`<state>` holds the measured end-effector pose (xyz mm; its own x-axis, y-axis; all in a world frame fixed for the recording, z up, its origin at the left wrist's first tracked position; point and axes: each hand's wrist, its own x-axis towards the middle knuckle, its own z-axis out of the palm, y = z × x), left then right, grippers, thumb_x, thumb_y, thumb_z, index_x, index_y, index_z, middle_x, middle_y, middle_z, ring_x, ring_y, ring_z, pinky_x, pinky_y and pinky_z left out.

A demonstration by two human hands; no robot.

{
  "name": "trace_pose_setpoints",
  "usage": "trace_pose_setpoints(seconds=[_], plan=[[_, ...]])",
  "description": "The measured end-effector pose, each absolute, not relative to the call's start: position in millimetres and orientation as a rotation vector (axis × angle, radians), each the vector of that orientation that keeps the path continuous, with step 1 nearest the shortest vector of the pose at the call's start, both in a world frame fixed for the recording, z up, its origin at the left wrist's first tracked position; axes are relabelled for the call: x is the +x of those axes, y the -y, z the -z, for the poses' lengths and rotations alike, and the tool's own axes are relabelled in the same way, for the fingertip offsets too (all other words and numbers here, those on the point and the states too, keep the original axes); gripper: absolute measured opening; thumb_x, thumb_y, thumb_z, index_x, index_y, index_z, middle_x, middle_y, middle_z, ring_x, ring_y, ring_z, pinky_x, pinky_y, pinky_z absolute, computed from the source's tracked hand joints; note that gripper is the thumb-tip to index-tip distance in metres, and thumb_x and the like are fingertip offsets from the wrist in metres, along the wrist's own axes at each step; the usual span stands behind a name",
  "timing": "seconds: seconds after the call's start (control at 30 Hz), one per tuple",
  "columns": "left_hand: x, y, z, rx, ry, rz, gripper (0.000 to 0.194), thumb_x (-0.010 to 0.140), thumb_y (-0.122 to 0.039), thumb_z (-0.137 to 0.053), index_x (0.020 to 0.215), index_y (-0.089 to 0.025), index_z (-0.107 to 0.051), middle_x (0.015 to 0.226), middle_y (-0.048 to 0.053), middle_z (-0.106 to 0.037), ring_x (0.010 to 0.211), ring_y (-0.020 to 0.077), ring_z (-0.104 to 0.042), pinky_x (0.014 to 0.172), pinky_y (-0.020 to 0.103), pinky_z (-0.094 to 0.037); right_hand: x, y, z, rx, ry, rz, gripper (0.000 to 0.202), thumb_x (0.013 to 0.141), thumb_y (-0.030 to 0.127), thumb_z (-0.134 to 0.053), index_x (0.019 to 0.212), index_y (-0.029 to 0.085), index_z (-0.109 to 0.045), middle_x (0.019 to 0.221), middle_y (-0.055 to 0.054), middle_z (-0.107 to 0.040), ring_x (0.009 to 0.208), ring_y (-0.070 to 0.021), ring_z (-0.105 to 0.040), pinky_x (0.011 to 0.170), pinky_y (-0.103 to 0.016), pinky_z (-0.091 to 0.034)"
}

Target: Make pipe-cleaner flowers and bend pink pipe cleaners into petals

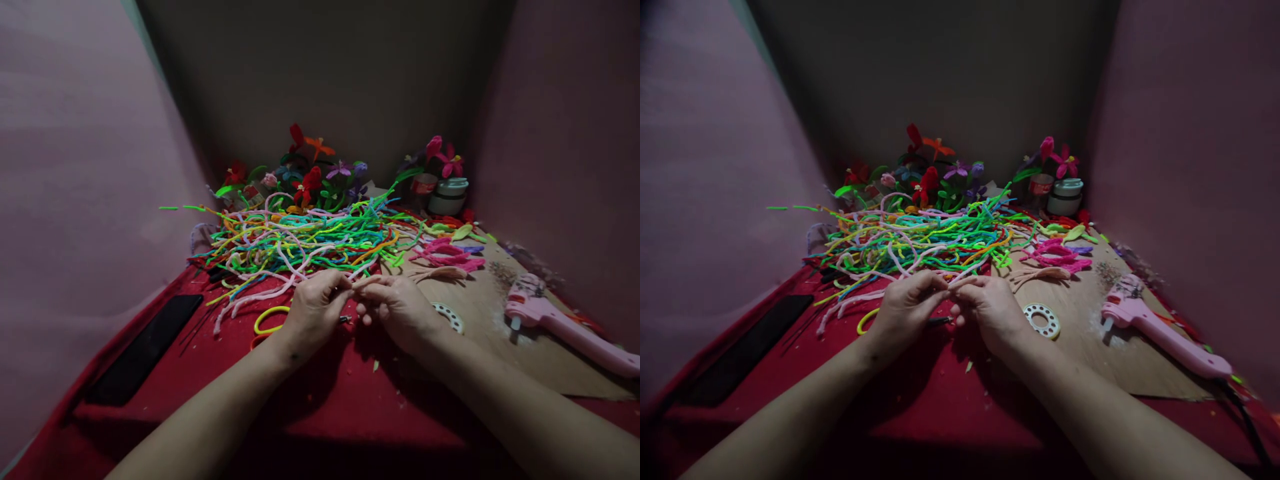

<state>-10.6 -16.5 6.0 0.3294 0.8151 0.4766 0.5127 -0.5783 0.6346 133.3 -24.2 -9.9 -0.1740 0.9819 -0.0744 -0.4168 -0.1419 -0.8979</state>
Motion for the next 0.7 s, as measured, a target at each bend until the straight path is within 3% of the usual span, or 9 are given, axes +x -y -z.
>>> trace_pose_setpoints(seconds=[0.17, 0.37, 0.53, 0.7], plan=[[-13.6, 13.7, 4.0, 2.676, -1.094, -1.230, 0.013, 0.080, -0.011, -0.047, 0.071, -0.015, -0.055, 0.064, 0.001, -0.055, 0.060, 0.0099, -0.050, 0.057, 0.020, -0.039, 132.4, 22.9, 14.2, -0.796, 0.832, -1.635, 0.013, 0.053, 0.009, -0.059, 0.063, 0.010, -0.068, 0.057, -0.004, -0.060, 0.049, -0.0103, -0.052, 0.043, -0.020, -0.040], [-12.1, 16.0, 6.2, 2.745, -1.073, -1.191, 0.015, 0.080, -0.010, -0.046, 0.069, -0.015, -0.054, 0.064, 0.000, -0.054, 0.059, 0.0095, -0.050, 0.057, 0.021, -0.039, 129.4, 23.7, 11.7, -0.784, 0.832, -1.563, 0.011, 0.052, 0.009, -0.052, 0.053, 0.010, -0.063, 0.051, -0.002, -0.055, 0.044, -0.0086, -0.047, 0.039, -0.019, -0.036], [-6.0, 19.0, -2.4, 2.219, -1.203, -1.077, 0.010, 0.076, -0.015, -0.054, 0.066, -0.015, -0.056, 0.061, -0.001, -0.056, 0.057, 0.0087, -0.051, 0.055, 0.020, -0.040, 130.2, 26.9, 4.5, -0.967, 0.985, -1.447, 0.005, 0.059, 0.014, -0.053, 0.055, 0.014, -0.057, 0.040, 0.004, -0.047, 0.032, -0.0076, -0.040, 0.033, -0.020, -0.029], [-3.8, 17.0, -16.3, 1.633, -1.176, -0.866, 0.013, 0.070, -0.022, -0.060, 0.063, -0.015, -0.052, 0.049, -0.006, -0.050, 0.036, 0.0043, -0.040, 0.036, 0.016, -0.030, 129.7, 27.4, 3.6, -0.924, 1.040, -1.458, 0.012, 0.061, 0.014, -0.045, 0.060, 0.015, -0.057, 0.042, 0.004, -0.047, 0.033, -0.0065, -0.038, 0.034, -0.018, -0.030]])
